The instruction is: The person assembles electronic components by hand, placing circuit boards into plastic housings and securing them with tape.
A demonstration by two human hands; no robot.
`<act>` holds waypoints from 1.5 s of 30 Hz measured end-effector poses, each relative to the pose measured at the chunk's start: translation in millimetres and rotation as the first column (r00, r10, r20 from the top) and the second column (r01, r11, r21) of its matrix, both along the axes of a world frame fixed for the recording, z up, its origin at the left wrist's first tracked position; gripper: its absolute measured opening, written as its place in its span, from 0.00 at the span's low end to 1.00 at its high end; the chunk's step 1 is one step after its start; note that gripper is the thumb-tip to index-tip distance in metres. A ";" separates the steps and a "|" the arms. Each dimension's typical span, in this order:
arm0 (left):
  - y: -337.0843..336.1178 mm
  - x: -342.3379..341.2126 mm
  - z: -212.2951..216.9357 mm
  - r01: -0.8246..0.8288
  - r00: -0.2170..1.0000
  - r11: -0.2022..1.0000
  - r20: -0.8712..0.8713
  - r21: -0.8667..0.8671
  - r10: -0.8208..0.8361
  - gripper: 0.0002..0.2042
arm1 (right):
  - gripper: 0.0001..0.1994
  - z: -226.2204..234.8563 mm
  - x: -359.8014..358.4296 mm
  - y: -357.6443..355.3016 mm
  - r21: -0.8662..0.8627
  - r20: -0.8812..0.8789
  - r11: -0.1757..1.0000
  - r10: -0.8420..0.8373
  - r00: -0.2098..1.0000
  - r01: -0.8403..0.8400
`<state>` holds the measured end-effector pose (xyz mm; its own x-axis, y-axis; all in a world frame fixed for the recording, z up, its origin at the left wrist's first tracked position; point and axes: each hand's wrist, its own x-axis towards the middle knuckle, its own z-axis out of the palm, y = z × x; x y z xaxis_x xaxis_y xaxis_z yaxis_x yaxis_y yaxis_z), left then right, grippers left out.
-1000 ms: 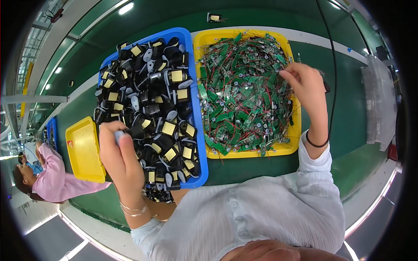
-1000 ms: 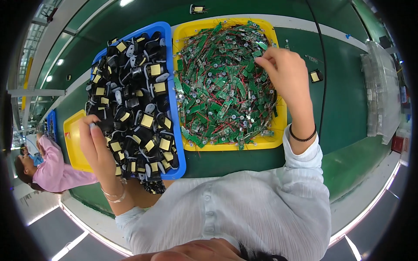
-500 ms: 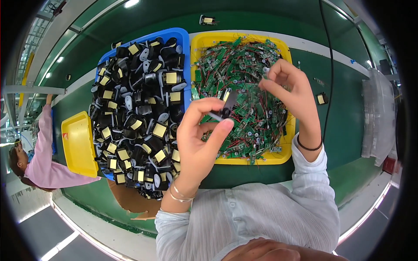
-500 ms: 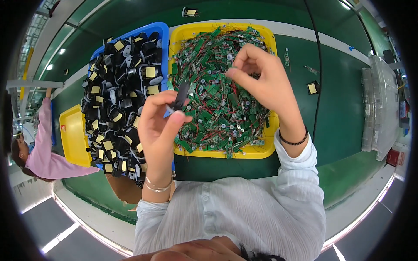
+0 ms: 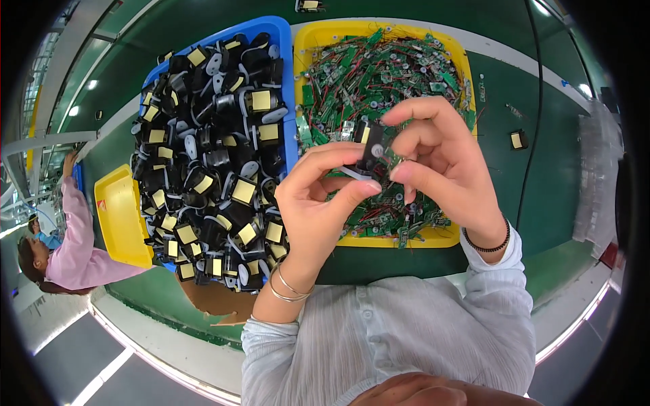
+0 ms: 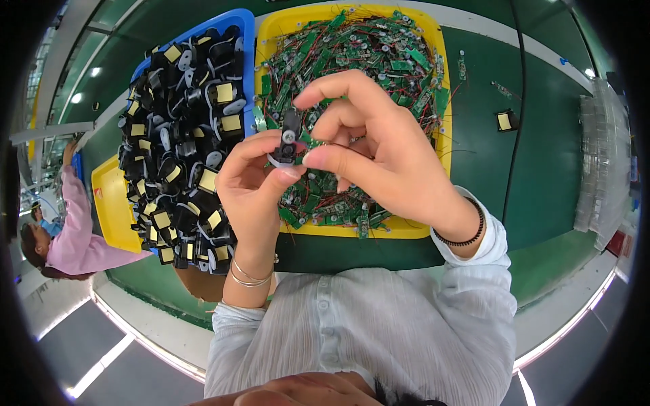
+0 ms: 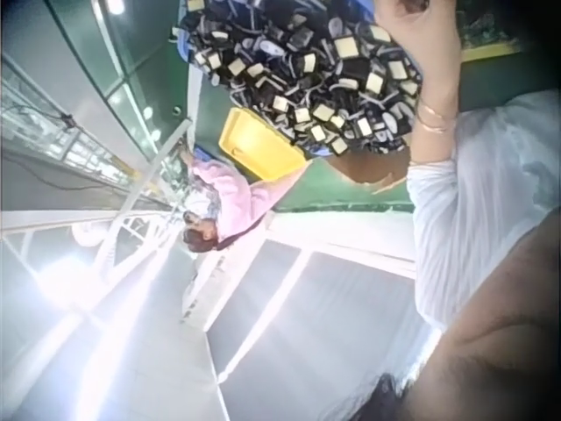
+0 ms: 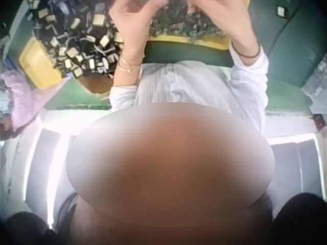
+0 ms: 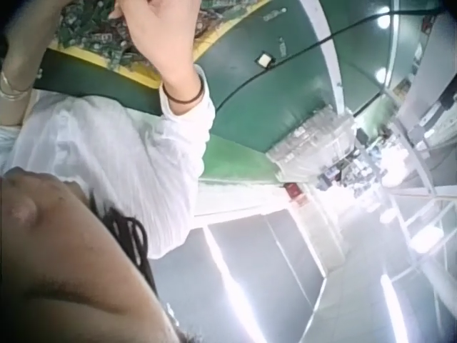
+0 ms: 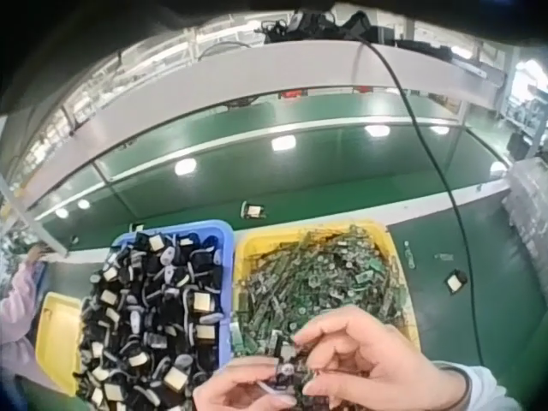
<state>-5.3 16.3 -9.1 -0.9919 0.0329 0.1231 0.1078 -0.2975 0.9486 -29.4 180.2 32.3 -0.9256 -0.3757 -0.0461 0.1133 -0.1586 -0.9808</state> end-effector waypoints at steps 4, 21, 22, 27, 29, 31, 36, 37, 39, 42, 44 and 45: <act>-1.0 0.9 1.3 -0.008 0.997 0.999 -0.077 -0.053 0.004 0.16 | 0.12 -5.1 -0.3 0.1 0.146 -0.099 0.989 -0.019 0.995 0.033; 0.1 5.7 0.2 -0.147 0.957 0.968 -0.276 -0.203 0.088 0.16 | 0.05 -1.8 4.5 0.8 0.135 0.023 0.989 0.051 0.998 -0.053; 0.0 6.1 0.8 -0.159 0.957 0.964 -0.272 -0.214 0.098 0.16 | 0.06 -1.7 4.5 0.9 0.153 0.014 0.987 0.052 0.999 -0.053; -0.6 8.5 3.6 -0.205 0.950 0.940 -0.285 -0.274 0.124 0.15 | 0.06 -4.9 5.1 -2.6 0.179 -0.056 0.984 0.016 0.998 -0.006; -3.4 7.4 3.9 -0.278 0.902 0.889 -0.416 -0.364 0.111 0.15 | 0.06 -7.0 6.7 -4.6 0.185 -0.103 0.983 -0.005 0.995 0.024; -4.0 6.9 5.9 -0.311 0.878 0.864 -0.468 -0.395 0.101 0.15 | 0.07 -8.2 8.8 -5.1 0.186 -0.215 0.979 -0.043 0.976 0.084; -4.4 9.6 10.4 -0.380 0.821 0.806 -0.567 -0.454 0.068 0.15 | 0.08 -5.5 11.4 -6.5 0.227 -0.337 0.965 -0.048 0.940 0.131; -5.0 10.8 10.7 -0.375 0.826 0.799 -0.560 -0.470 0.058 0.15 | 0.08 -5.4 11.4 -6.9 0.217 -0.356 0.967 -0.050 0.933 0.135; -4.6 12.2 10.8 -0.380 0.819 0.792 -0.571 -0.478 0.049 0.15 | 0.08 -4.3 11.2 -5.6 0.231 -0.342 0.966 -0.029 0.939 0.114; -3.8 13.2 12.9 -0.410 0.797 0.766 -0.603 -0.495 0.036 0.15 | 0.08 -2.1 11.1 -3.5 0.249 -0.302 0.966 0.007 0.953 0.072; -3.0 16.1 15.7 -0.386 0.803 0.792 -0.594 -0.473 0.037 0.15 | 0.08 -1.3 10.3 -2.8 0.254 -0.276 0.966 0.023 0.961 0.049; -3.2 17.2 13.6 -0.325 0.836 0.852 -0.545 -0.410 0.057 0.14 | 0.08 -0.3 9.1 -2.2 0.244 -0.330 0.969 0.053 0.942 0.031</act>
<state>11.9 13.1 4.5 -0.7859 0.0356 0.6173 0.6055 0.2465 0.7567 -20.3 178.0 32.0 -0.8991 -0.4024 0.1720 -0.2247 0.0872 -0.9705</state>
